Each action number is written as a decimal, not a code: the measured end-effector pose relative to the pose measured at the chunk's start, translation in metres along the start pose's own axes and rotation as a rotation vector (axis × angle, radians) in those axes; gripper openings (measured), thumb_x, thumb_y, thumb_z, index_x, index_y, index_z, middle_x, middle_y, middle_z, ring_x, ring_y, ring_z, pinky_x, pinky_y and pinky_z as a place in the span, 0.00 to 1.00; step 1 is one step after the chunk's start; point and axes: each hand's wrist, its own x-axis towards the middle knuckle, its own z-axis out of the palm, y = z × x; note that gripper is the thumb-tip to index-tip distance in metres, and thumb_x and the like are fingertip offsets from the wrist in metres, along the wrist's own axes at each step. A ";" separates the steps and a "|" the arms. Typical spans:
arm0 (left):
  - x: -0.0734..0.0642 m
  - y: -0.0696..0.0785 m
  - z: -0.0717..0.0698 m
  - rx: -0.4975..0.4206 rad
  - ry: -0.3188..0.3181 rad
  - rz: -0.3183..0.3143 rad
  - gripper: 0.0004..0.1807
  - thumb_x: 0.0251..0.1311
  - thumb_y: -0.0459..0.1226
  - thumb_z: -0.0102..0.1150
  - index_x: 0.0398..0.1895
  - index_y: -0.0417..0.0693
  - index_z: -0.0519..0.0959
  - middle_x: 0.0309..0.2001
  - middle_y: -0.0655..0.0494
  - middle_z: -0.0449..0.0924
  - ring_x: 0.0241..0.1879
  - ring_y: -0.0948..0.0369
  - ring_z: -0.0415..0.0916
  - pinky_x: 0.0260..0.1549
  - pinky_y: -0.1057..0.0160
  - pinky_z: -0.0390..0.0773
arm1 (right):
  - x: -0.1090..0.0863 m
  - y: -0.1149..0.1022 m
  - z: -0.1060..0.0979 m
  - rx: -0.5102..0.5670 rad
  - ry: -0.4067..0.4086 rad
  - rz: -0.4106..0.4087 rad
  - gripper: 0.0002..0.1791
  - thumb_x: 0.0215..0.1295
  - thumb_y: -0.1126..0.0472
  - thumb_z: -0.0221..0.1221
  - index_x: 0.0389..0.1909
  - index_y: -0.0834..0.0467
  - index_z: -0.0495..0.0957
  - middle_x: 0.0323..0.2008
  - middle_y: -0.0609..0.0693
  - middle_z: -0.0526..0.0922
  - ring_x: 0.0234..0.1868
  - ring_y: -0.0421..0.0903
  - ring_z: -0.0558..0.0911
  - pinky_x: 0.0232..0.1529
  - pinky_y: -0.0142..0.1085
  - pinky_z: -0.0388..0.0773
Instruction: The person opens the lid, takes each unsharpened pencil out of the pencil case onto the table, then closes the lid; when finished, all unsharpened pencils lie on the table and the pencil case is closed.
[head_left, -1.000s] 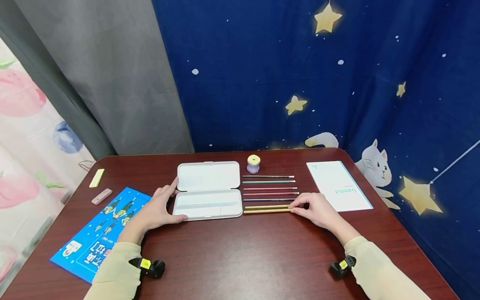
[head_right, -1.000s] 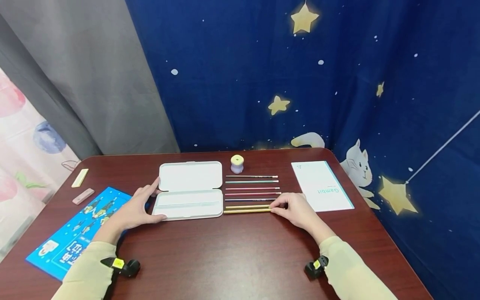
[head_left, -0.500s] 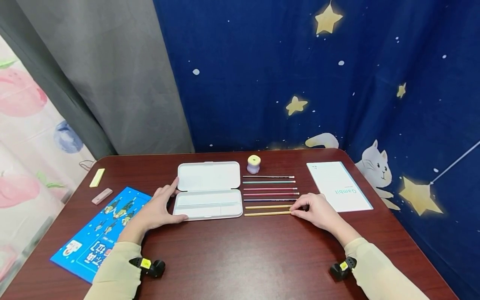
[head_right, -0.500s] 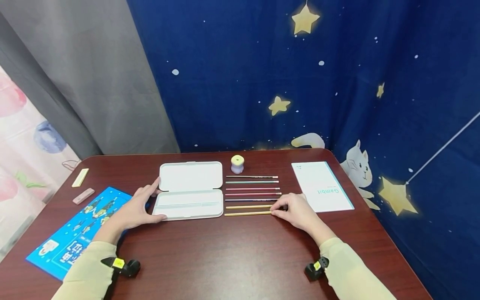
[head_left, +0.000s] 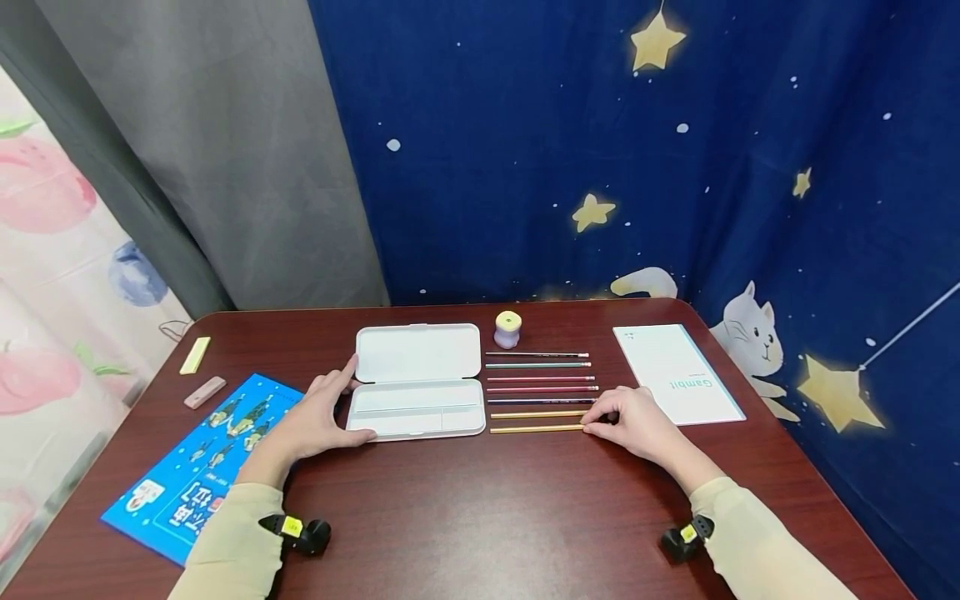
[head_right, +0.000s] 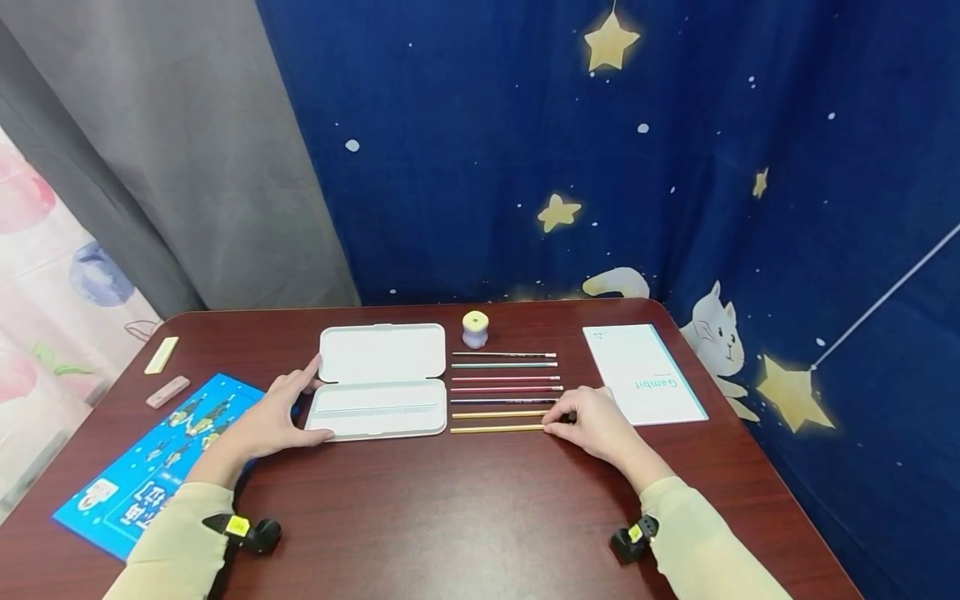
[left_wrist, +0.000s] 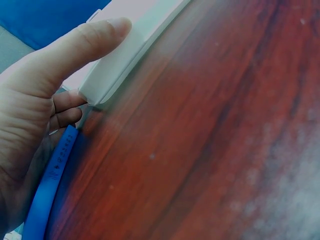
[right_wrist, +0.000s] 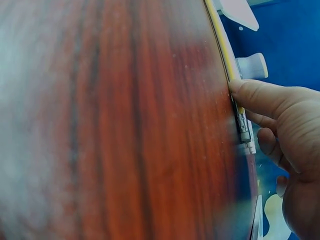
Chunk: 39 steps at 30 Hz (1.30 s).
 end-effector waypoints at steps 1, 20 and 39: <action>0.000 0.000 0.000 0.003 0.002 0.001 0.72 0.49 0.67 0.75 0.87 0.53 0.41 0.65 0.53 0.71 0.64 0.52 0.61 0.57 0.40 0.74 | 0.000 0.000 0.000 -0.003 -0.001 0.003 0.09 0.57 0.55 0.78 0.33 0.36 0.92 0.32 0.26 0.84 0.40 0.36 0.81 0.44 0.44 0.68; -0.001 0.001 -0.001 0.022 0.009 -0.001 0.72 0.48 0.68 0.75 0.87 0.51 0.42 0.65 0.54 0.72 0.64 0.53 0.61 0.58 0.40 0.75 | 0.040 -0.038 -0.002 0.246 0.111 0.093 0.20 0.66 0.55 0.72 0.57 0.53 0.88 0.52 0.46 0.89 0.51 0.44 0.88 0.48 0.40 0.85; -0.002 0.003 0.001 0.018 0.027 -0.008 0.73 0.46 0.68 0.76 0.87 0.52 0.43 0.65 0.53 0.72 0.64 0.53 0.62 0.59 0.40 0.75 | 0.112 -0.121 0.065 -0.015 -0.048 -0.123 0.12 0.69 0.59 0.69 0.51 0.51 0.90 0.46 0.44 0.91 0.48 0.39 0.88 0.48 0.35 0.83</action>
